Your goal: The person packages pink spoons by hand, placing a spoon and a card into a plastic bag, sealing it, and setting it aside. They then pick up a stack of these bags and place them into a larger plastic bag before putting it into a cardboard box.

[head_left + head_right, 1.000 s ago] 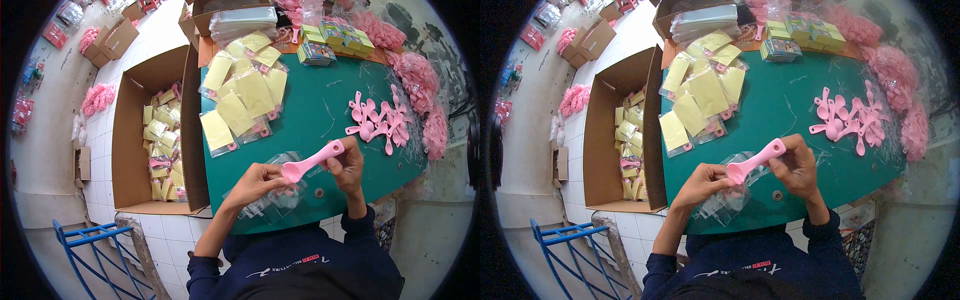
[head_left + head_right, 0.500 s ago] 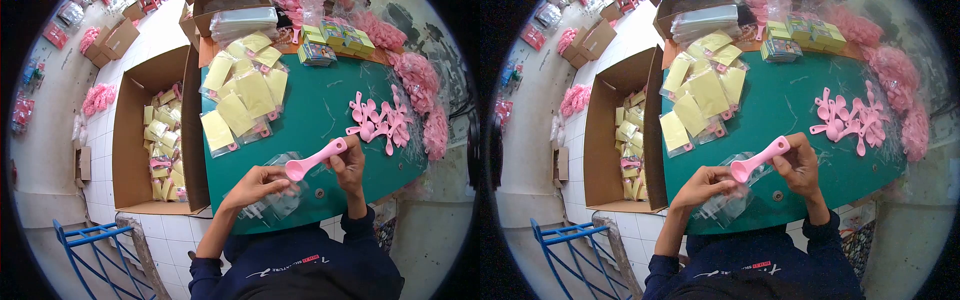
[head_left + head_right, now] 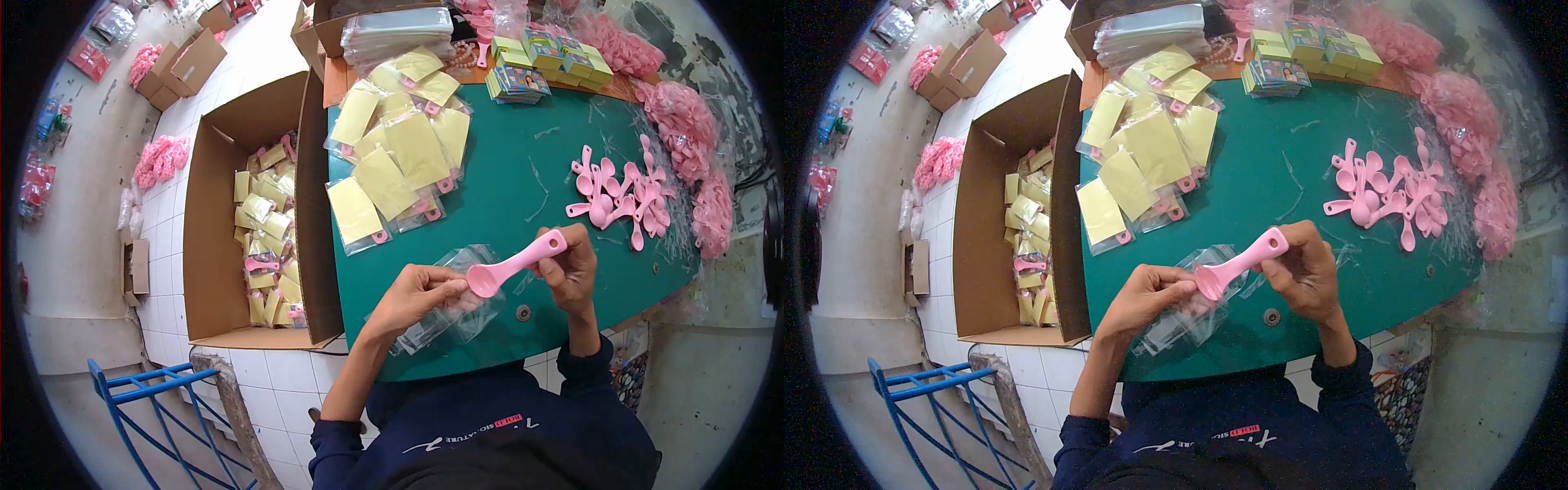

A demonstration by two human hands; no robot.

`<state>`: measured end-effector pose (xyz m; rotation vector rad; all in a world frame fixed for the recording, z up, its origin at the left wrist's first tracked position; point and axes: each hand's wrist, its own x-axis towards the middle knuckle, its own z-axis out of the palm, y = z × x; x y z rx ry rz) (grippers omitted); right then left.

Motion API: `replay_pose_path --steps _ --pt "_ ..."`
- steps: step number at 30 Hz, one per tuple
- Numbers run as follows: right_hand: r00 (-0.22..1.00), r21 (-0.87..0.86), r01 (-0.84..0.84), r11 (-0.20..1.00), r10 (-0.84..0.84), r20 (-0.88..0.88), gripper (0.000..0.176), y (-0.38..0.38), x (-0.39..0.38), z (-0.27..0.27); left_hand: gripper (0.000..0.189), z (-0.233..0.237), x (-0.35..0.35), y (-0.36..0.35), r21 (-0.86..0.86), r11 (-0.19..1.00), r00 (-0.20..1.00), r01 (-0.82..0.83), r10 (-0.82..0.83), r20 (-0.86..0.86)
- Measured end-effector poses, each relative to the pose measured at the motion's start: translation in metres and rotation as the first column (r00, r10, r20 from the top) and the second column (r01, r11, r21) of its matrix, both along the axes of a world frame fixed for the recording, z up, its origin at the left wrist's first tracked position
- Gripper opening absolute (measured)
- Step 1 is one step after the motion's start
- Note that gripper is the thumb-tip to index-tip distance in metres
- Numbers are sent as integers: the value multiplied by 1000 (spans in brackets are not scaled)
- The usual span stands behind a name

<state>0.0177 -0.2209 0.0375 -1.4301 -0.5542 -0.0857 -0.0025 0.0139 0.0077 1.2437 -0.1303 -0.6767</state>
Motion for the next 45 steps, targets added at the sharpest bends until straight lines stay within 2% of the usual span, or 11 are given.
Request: replay_pose_path --steps 10,17,22,24,27,28,29,30,36,43,45 --pt "963 -6 -179 984 174 -207 19 4 -1 1 27 3 -3 -5 -97 995 998 -10 17 67" --pt "934 -618 -328 714 345 -96 22 -9 9 67 24 17 -3 -3 -84 996 978 -39 55 203" --pt "957 -338 -277 900 291 -9 19 -130 91 92 26 35 -1 7 -234 972 819 -16 147 554" --pt "942 -796 241 555 -330 55 27 -174 152 78 27 42 -3 10 -326 944 823 -56 229 520" --pt "580 -559 445 -700 -251 775 39 -191 201 27 29 48 -4 16 -403 912 826 -82 288 484" --pt "554 -616 652 -442 -278 785 39 -167 210 25 29 46 -5 18 -409 910 837 -64 273 475" --pt "796 -759 598 256 -296 528 41 -160 240 13 30 44 -9 19 -412 910 852 -49 253 458" --pt "870 -894 399 205 -393 299 44 -141 259 7 31 44 -13 21 -392 919 856 -38 232 462" --pt "691 -867 476 143 -672 268 39 -93 329 -66 36 45 -55 36 -350 895 874 -277 386 296" --pt "497 -566 824 23 -511 702 15 -68 297 -44 33 29 -70 43 -325 841 874 -433 480 79" --pt "830 -598 546 586 -477 290 16 -57 263 -17 32 36 -59 39 -249 865 884 -435 463 65"
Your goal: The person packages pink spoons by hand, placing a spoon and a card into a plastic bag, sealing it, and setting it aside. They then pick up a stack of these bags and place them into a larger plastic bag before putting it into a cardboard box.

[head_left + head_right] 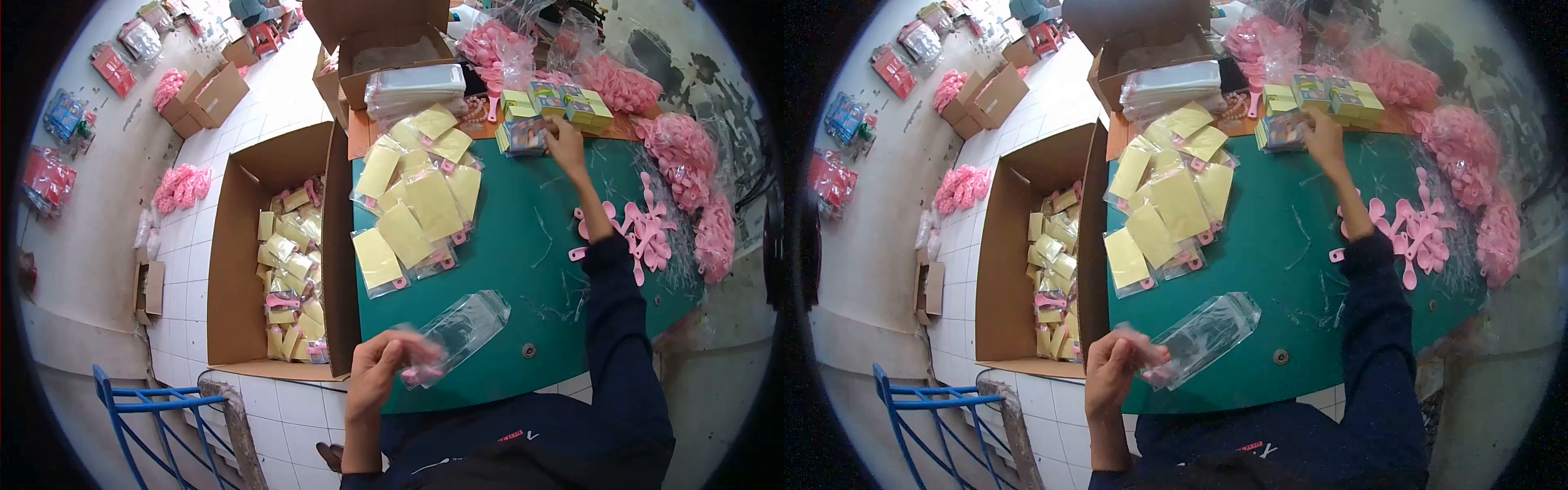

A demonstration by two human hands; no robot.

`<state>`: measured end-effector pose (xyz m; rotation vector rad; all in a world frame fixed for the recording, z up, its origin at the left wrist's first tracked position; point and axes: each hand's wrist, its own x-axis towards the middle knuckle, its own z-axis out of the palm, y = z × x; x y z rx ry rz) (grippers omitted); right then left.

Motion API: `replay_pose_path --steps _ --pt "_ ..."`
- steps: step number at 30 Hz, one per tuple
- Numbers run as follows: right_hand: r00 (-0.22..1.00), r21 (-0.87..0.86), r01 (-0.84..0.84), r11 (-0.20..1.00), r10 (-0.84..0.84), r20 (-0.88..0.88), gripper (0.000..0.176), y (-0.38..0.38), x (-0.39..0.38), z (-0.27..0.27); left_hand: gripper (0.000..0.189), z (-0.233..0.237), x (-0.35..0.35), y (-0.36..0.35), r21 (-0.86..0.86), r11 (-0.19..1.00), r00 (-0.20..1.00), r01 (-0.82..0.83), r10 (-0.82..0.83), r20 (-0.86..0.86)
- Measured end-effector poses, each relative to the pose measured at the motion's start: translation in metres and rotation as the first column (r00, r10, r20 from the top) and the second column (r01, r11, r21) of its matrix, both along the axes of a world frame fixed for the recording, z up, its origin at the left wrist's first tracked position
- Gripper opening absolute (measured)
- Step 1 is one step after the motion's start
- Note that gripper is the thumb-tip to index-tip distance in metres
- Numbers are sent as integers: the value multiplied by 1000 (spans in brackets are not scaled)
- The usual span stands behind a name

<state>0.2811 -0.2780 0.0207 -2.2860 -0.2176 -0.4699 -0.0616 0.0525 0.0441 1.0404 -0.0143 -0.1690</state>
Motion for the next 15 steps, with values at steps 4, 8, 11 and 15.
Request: replay_pose_path --steps 4,8,11,15 --pt "781 508 -452 733 600 -171 20 57 -136 88 28 3 25 4 137 980 988 142 -149 35" --pt "757 500 -480 721 629 -179 18 74 -228 116 29 9 39 -4 73 982 982 173 -165 -94" --pt "804 175 -552 815 576 -148 17 80 -243 119 28 13 39 -8 204 964 986 168 -168 -19" --pt "752 69 -638 767 640 -158 21 89 -252 123 27 13 34 -8 363 918 985 161 -171 -4"
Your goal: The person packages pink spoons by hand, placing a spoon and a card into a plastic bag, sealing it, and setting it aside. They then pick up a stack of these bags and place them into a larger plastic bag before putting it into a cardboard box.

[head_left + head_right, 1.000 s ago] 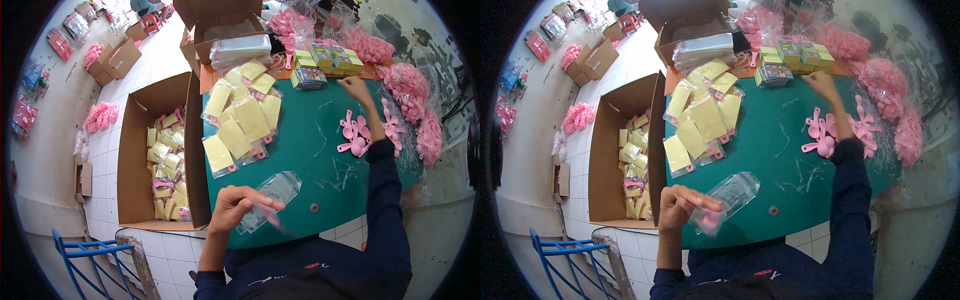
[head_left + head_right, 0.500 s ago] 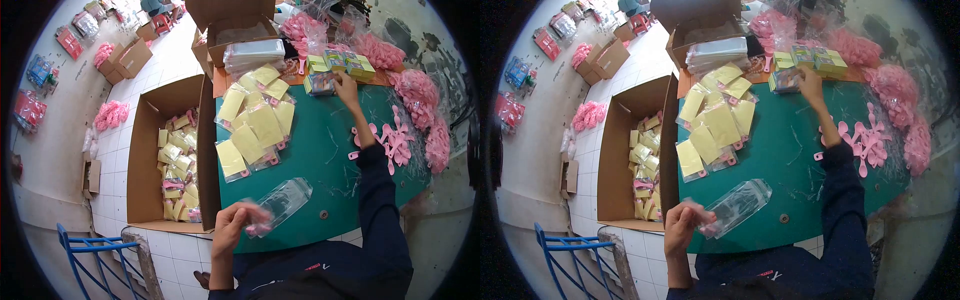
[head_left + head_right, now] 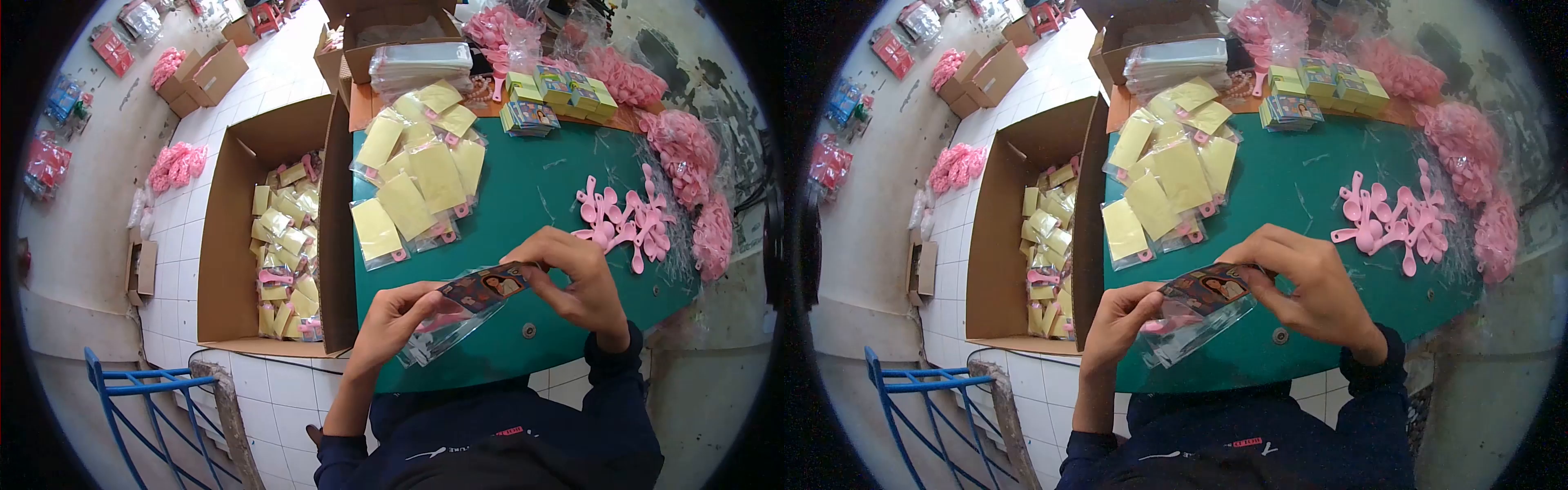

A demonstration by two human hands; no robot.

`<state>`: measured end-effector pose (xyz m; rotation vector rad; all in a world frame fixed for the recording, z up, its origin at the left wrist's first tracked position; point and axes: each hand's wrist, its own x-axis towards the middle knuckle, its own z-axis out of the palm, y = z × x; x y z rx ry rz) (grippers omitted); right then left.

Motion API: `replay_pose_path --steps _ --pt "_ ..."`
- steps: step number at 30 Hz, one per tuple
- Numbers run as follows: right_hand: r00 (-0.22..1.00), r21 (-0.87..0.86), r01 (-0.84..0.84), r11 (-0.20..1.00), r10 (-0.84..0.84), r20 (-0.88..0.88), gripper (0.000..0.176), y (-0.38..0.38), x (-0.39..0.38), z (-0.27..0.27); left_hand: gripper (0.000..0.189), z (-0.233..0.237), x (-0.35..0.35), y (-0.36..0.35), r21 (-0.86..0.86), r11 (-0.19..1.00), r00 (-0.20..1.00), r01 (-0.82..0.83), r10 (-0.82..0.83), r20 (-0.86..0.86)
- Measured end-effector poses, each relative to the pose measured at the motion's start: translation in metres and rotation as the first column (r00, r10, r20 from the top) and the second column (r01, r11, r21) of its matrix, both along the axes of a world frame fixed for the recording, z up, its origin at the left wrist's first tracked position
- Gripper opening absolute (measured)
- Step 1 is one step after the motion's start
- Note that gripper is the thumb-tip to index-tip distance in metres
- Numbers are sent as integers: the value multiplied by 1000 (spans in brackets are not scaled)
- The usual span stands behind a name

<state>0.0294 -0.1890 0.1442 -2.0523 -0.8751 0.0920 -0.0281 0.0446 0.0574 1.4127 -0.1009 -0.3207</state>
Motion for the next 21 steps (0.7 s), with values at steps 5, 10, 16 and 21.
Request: replay_pose_path --steps 5,10,16,21 --pt "995 -138 -84 987 91 40 21 12 -14 -14 29 8 -1 -10 61 998 992 11 -18 124" --pt "990 -234 -116 965 132 57 16 17 -20 -34 60 13 -5 -25 481 874 973 -68 -48 225" --pt "924 61 30 998 -5 -383 11 -12 -22 -65 86 -20 -18 6 368 930 953 16 -126 276" --pt "759 195 137 971 23 -650 14 -17 -44 -85 74 -44 -54 5 -120 981 989 -151 151 -9"
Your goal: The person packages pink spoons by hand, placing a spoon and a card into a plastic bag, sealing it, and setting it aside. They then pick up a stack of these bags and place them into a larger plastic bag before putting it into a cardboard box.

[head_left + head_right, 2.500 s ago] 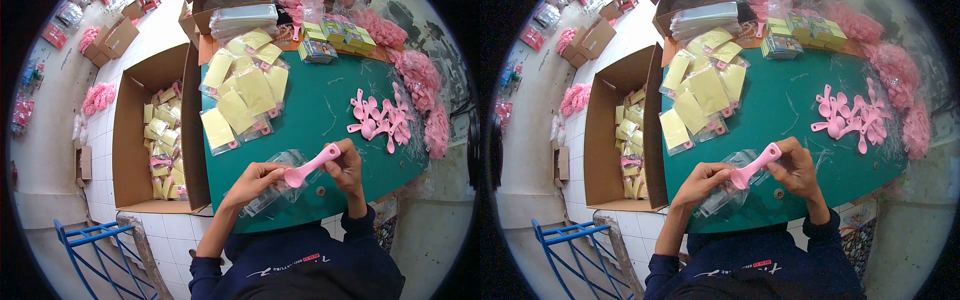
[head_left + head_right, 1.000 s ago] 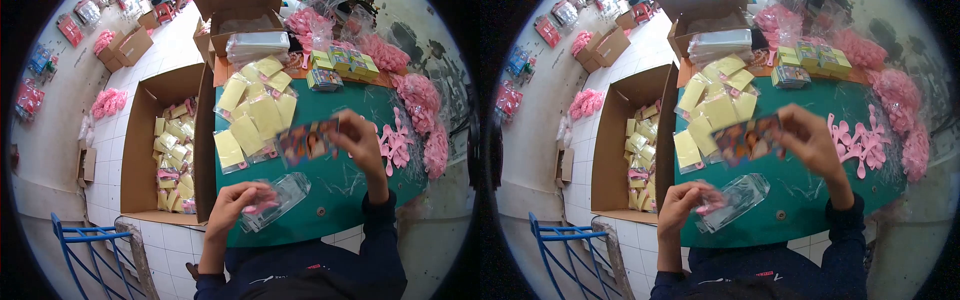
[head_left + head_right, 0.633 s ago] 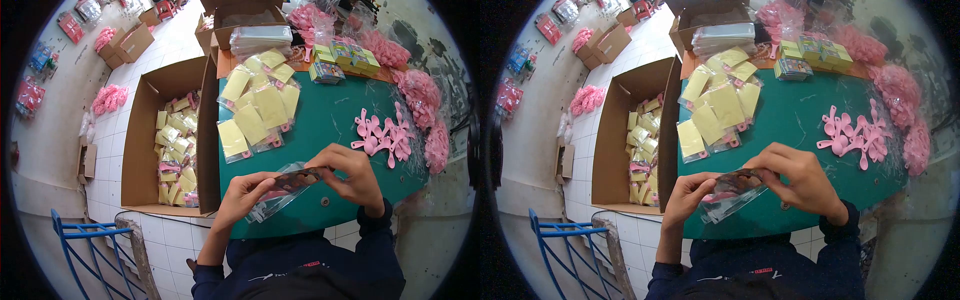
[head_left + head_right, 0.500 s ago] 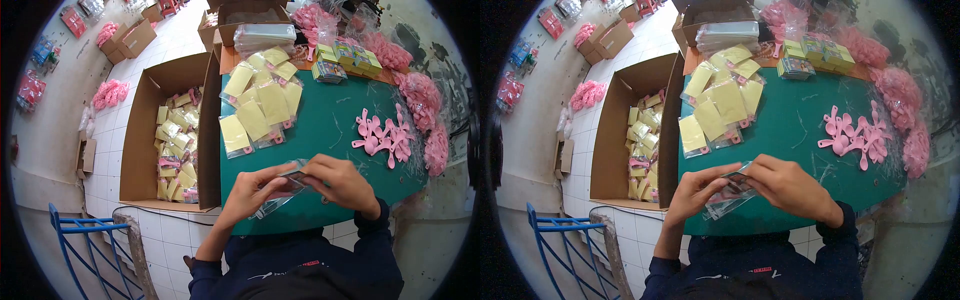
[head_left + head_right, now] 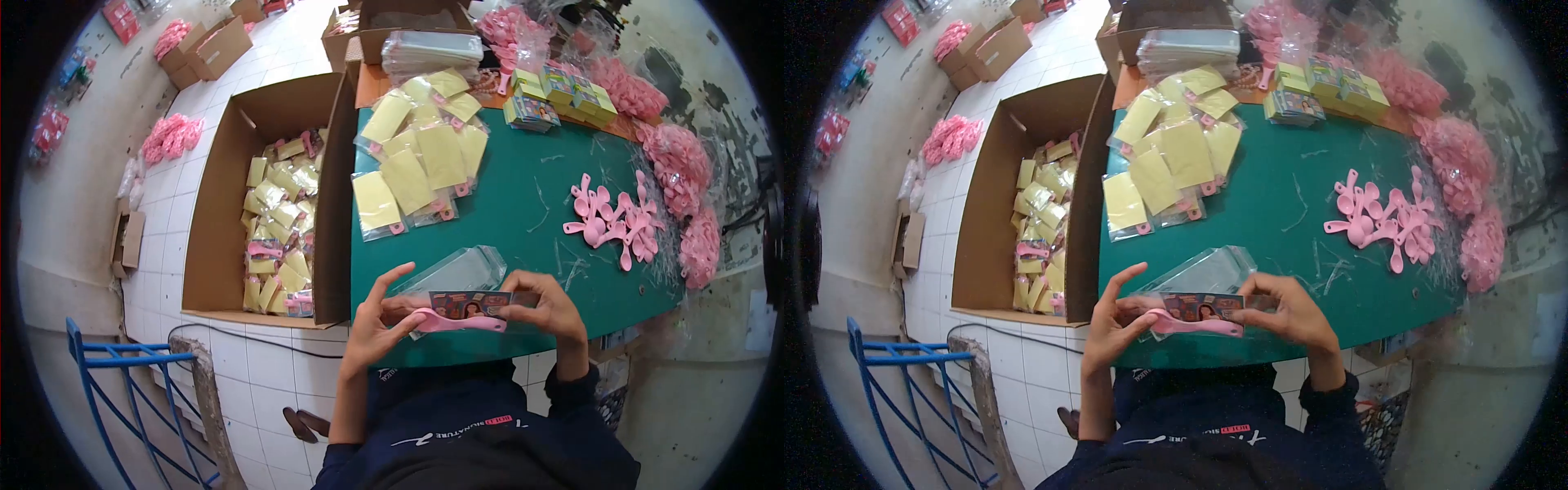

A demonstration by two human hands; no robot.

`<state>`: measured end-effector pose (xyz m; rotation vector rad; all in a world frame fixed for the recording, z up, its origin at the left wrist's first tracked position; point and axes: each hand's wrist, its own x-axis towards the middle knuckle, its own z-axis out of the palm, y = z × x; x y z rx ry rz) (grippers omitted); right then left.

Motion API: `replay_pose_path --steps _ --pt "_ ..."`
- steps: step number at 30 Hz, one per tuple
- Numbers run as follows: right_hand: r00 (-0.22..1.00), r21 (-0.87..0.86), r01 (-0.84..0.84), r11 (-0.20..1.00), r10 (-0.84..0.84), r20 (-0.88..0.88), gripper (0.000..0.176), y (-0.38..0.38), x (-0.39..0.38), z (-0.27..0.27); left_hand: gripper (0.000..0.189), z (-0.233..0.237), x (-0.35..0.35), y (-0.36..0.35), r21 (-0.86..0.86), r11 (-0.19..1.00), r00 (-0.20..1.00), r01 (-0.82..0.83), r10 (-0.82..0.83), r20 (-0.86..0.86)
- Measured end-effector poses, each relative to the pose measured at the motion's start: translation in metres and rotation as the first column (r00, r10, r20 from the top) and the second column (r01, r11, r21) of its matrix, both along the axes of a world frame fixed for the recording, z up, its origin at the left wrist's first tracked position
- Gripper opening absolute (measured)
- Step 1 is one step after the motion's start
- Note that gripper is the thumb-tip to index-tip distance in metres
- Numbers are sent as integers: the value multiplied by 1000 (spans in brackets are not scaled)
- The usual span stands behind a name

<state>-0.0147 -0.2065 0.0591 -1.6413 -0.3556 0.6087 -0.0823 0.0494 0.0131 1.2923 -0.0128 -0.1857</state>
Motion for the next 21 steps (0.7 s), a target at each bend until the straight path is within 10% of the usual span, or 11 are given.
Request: replay_pose_path --steps 4,10,13,16,18,21 --pt "999 -142 14 990 -21 -45 14 -3 -14 -4 68 0 -13 -8 -52 997 998 -59 59 1" --pt "967 162 178 971 -142 -212 13 4 -27 -22 63 9 -14 -12 187 982 998 -13 3 56" --pt "912 24 343 939 -339 231 16 8 -33 -25 62 -1 -12 -17 314 930 976 -189 142 166" --pt "739 -105 382 918 -235 632 22 22 -33 -8 62 -8 -17 -27 211 968 990 -139 134 38" --pt "758 -259 142 955 63 649 28 23 -32 -5 64 -5 -24 -38 -43 999 988 20 -26 -151" --pt "734 -377 -104 921 326 596 28 23 -33 -15 64 -11 -29 -43 24 999 974 33 -27 -227"
